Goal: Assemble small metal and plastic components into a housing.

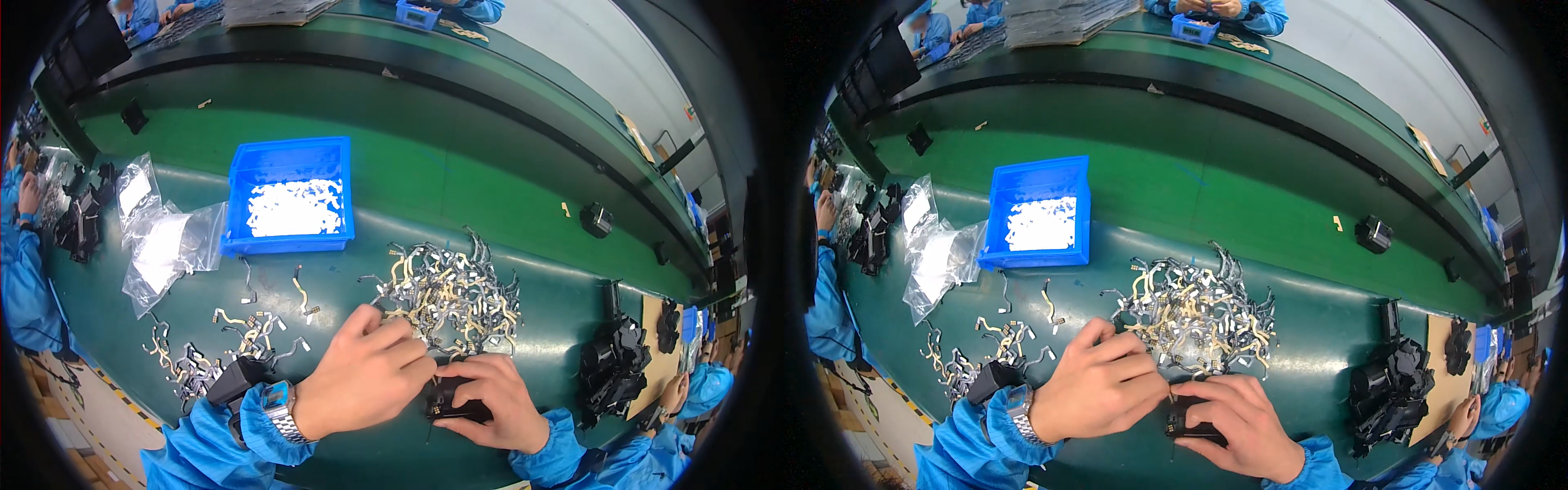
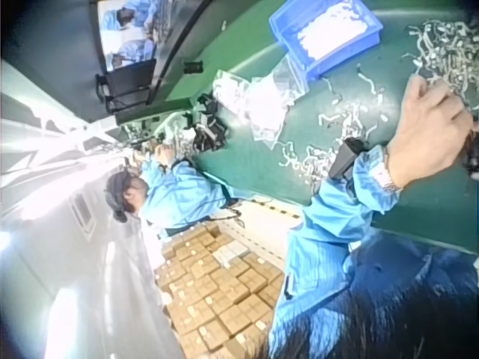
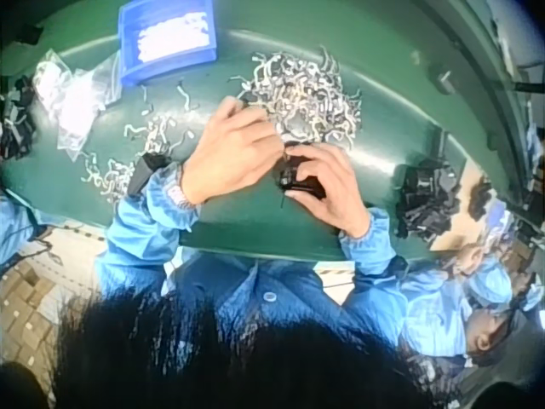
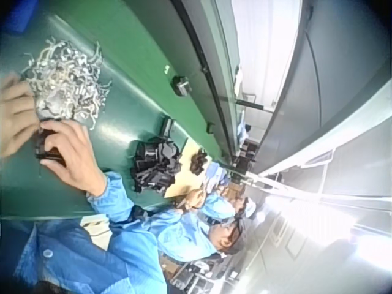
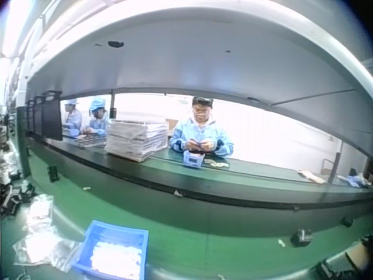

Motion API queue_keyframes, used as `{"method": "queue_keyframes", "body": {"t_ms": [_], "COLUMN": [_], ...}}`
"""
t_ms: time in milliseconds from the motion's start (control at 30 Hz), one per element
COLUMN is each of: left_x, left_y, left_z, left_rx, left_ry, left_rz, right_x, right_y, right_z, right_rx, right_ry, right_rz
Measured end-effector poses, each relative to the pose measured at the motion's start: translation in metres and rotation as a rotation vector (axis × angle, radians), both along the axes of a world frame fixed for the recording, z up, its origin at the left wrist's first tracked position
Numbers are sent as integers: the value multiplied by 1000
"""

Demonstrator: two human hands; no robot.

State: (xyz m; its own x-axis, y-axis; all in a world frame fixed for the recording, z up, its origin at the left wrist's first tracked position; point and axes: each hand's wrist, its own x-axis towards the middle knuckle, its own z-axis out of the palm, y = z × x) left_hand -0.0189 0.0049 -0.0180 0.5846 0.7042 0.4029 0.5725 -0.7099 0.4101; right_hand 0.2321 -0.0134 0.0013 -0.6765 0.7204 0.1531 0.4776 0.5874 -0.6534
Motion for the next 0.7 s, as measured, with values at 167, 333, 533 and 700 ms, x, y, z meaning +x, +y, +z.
{"method": "queue_keyframes", "body": {"t_ms": [167,333,533,700], "left_x": [-4,-2,-2,0], "left_y": [5,2,2,1], "left_z": [6,3,-4,-1], "left_rx": [-86,-181,-149,-166], "left_ry": [-210,-208,-160,-185], "left_rz": [-60,-236,-255,-256], "right_x": [7,17,8,11], "right_y": [2,9,6,2], "right_z": [1,3,16,10], "right_rx": [-158,-144,18,128], "right_ry": [81,71,18,33], "right_rz": [-91,14,-5,-10]}}
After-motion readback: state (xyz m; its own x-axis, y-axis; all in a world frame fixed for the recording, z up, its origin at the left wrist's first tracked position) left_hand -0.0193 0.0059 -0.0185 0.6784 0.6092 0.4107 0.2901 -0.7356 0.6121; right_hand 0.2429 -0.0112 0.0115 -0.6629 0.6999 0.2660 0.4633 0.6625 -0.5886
